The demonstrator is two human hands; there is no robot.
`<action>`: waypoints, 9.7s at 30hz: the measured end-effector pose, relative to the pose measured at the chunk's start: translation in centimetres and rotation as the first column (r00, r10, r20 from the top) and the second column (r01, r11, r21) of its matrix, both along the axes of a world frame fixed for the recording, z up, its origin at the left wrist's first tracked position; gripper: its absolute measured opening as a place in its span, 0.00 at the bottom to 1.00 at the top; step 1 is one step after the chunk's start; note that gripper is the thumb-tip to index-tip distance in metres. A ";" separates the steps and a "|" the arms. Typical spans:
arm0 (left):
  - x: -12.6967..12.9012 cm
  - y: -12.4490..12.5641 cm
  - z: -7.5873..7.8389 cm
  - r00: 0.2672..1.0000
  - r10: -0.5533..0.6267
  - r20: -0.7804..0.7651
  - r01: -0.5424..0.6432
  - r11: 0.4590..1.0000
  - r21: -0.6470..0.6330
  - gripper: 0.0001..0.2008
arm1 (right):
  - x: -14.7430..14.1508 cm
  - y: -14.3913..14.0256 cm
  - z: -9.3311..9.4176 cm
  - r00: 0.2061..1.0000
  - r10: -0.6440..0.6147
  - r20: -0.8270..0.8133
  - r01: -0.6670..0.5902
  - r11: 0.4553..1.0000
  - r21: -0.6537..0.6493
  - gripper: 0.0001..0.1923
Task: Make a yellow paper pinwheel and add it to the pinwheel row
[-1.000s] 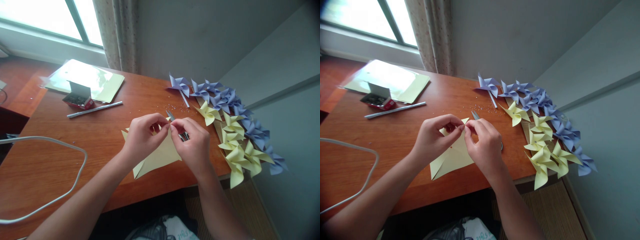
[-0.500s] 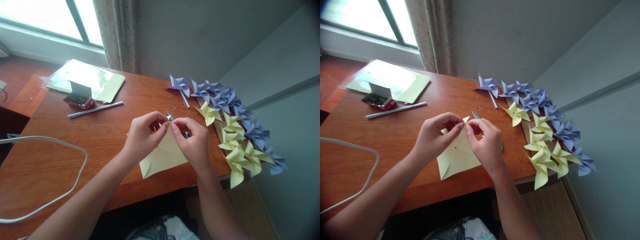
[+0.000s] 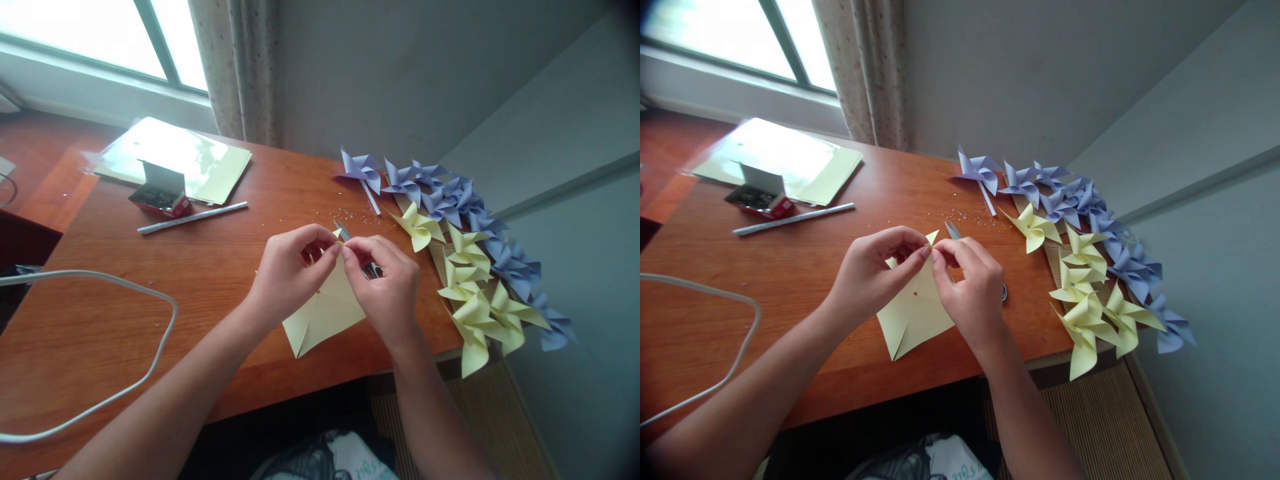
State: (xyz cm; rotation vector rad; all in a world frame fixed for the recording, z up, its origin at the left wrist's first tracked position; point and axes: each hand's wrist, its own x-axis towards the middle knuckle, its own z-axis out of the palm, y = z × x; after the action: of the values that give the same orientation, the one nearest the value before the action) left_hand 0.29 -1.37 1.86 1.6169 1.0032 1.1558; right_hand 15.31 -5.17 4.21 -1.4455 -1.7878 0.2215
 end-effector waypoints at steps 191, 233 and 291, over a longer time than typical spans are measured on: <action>0.0 -0.3 1.0 0.972 -0.149 0.181 0.160 0.986 -0.048 0.06 | 6.5 -3.7 0.6 0.995 0.098 -0.019 -0.099 0.953 -0.285 0.26; -0.3 0.1 0.1 0.991 -0.064 0.121 0.087 0.977 -0.196 0.10 | 8.2 -2.8 -4.6 0.840 -0.179 0.511 0.385 0.861 -0.332 0.25; 0.0 -0.2 1.1 0.939 -0.194 0.286 0.279 0.914 -0.295 0.09 | 1.2 -1.2 -0.2 0.793 -0.017 -0.608 -0.203 0.935 -0.290 0.03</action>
State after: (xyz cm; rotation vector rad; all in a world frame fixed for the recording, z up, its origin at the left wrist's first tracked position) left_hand 0.32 -1.56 2.97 1.2483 0.7628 0.9386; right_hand 16.51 -6.35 3.99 -1.3063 -1.3180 0.9830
